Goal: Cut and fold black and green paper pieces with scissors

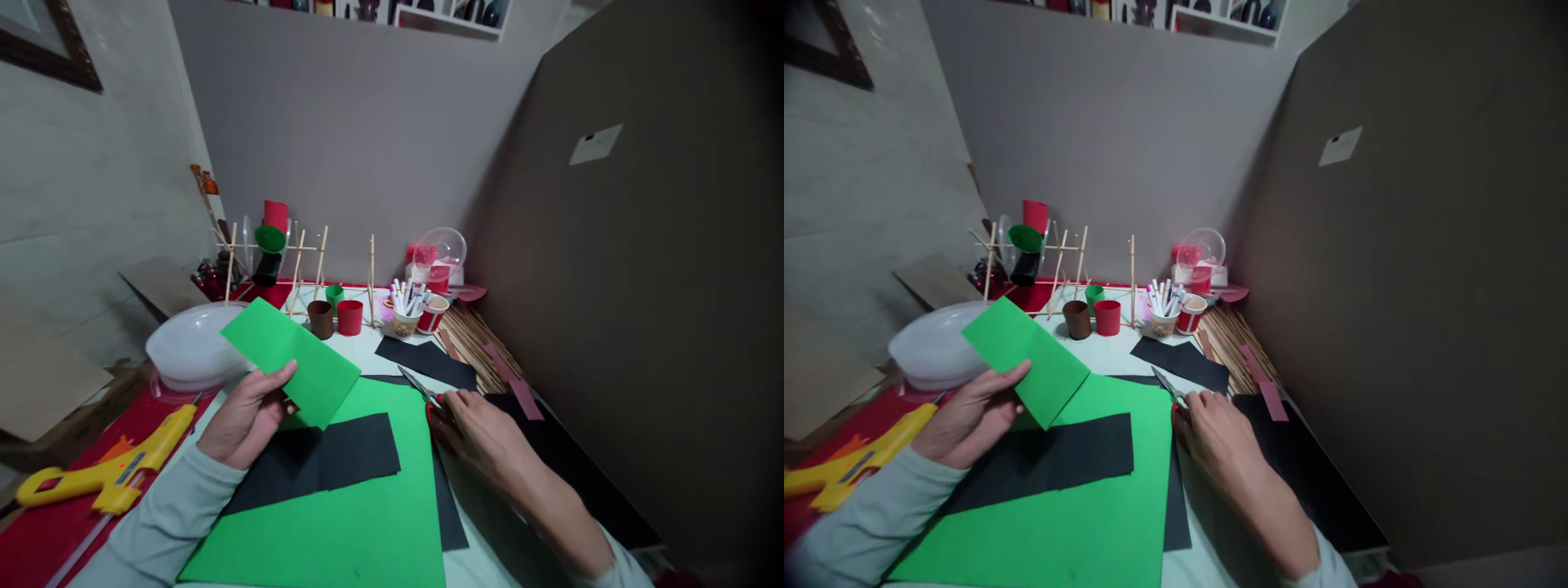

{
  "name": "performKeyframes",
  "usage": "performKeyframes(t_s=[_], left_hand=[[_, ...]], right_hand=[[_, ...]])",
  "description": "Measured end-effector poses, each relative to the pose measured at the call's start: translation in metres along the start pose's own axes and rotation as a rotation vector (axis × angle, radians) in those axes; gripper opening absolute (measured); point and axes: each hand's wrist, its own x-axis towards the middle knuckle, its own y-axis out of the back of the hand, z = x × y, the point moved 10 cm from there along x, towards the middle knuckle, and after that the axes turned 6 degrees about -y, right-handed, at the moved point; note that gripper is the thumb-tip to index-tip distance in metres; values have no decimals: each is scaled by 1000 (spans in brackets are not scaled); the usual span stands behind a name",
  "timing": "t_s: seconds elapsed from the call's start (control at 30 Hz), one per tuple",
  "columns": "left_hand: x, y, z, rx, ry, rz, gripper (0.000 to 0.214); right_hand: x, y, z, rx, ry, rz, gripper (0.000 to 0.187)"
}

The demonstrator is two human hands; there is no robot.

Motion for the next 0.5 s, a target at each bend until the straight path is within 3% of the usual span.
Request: performKeyframes(t_s=[0.17,0.23,0.3,0.4,0.43,0.5], left_hand=[[-1,-5,3,-66,10,-9,22],[-1,-2,5,-86,3,18,21],[0,2,7,-107,-9,49,20],[1,5,9,-137,-11,67,16],[2,5,9,-146,-8,67,15],[3,5,9,-164,-4,64,14]], right_hand=[[-11,-19,16,-132,-6,11,7],[-11,-11,18,-146,-6,23,6],[-13,7,18,-43,-20,55,17],[-17,34,20,554,-165,83,41],[-19,31,16,769,-229,32,51],[-20,9,-10,1117,-286,-217,76]])
